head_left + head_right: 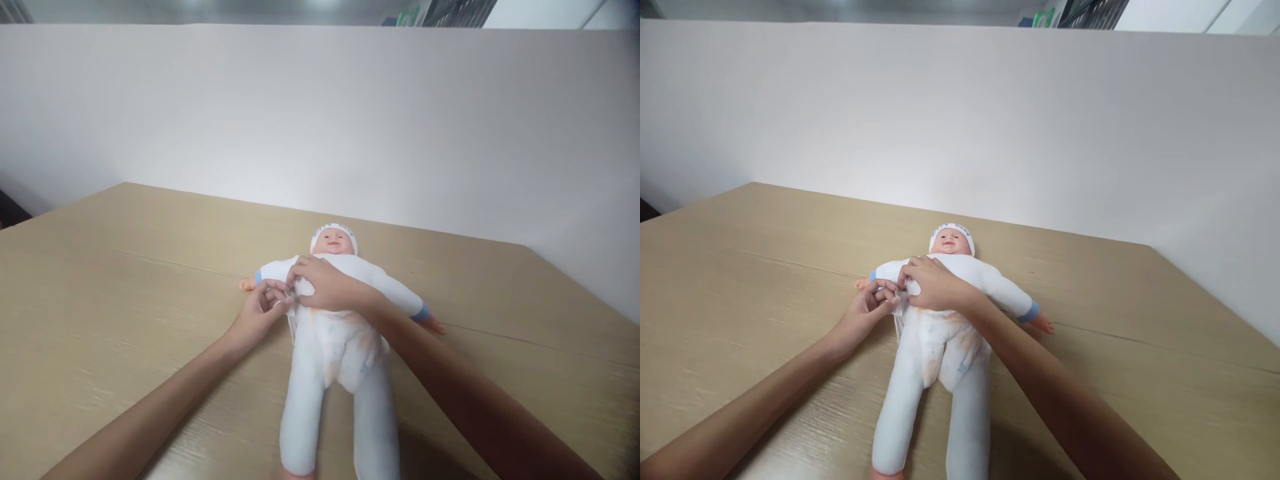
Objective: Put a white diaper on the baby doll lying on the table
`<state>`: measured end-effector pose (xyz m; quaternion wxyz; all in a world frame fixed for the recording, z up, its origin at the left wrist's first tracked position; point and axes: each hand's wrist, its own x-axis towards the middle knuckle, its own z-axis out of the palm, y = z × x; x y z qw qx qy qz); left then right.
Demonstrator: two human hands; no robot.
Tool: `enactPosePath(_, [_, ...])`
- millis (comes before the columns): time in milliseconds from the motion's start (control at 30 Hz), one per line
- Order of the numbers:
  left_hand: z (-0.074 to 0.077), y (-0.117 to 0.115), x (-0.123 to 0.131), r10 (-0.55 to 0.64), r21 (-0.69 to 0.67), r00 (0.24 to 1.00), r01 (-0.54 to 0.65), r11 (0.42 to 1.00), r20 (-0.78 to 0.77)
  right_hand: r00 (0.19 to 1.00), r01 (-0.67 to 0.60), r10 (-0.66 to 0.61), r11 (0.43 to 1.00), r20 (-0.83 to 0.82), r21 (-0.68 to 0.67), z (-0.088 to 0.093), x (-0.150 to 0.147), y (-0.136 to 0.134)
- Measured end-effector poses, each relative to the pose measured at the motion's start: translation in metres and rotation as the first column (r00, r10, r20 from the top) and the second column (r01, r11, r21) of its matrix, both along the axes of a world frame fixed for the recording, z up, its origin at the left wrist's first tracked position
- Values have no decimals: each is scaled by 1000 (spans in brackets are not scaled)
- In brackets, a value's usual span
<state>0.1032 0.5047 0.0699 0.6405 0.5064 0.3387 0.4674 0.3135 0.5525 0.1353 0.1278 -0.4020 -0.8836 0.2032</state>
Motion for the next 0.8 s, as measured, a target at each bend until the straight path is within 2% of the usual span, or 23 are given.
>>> enactPosePath(200, [5, -5, 23, 23, -11, 999, -22, 1000, 48, 999, 12, -11, 1000, -39, 20, -6, 0, -1])
enactPosePath(300, [6, -10, 38, 45, 19, 998, -46, 999, 36, 988, 12, -16, 1000, -154, -24, -4, 4, -3])
enactPosePath(367, [8, -13, 45, 71, 43, 997, -70, 997, -17, 947, 34, -70, 992, -312, -119, -1, 7, -4])
enactPosePath(433, [14, -16, 51, 106, 78, 988, -98, 992, -110, 867, 76, -184, 967, -463, -243, 1, 8, -4])
enactPosePath(533, [23, -20, 58, 199, 176, 945, -156, 972, -261, 749, 121, -334, 918, -572, -378, 0, 8, -2])
enactPosePath(667, [32, -21, 66, 260, 267, 891, -166, 949, -372, 723, 126, -366, 904, -586, -409, -3, 4, 0])
enactPosePath(800, [29, -17, 66, 282, 239, 900, -209, 948, -331, 712, 98, -348, 910, -610, -403, -5, 4, 0])
